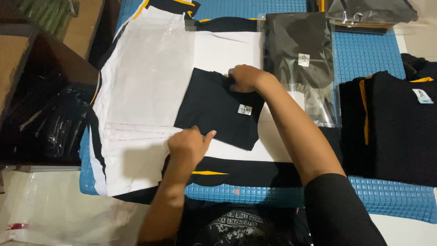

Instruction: Folding black t-shirts and placing them into individual plastic bags at a packing station.

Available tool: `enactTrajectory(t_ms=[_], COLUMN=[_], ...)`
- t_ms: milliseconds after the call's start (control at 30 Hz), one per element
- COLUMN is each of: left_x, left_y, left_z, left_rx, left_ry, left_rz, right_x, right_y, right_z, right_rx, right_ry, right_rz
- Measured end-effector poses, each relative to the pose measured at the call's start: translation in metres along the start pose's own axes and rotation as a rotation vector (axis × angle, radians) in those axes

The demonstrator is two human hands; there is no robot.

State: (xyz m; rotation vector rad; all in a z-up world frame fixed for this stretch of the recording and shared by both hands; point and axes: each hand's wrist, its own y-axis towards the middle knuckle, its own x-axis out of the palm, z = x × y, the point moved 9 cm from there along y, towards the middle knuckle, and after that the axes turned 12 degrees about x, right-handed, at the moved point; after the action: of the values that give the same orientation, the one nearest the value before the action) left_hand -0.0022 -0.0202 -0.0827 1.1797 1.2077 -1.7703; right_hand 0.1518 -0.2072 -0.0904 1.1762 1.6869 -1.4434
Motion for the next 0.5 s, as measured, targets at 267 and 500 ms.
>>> enactTrajectory(t_ms=[267, 500], left_x=[0.018, 0.016], left_y=[-0.006, 0.015], left_z=[0.024, -0.027], left_rx=[0.082, 0.089], left_ry=[0.074, -0.528], left_rz=[0.706, 0.746], right_x=[-0.036, -0.071], right_y=[-0.052, -0.103], right_z=[-0.011, 0.012], right_rx=[-0.080, -0.172], right_ry=[0.032, 0.370], right_rz=[-0.004, 0.031])
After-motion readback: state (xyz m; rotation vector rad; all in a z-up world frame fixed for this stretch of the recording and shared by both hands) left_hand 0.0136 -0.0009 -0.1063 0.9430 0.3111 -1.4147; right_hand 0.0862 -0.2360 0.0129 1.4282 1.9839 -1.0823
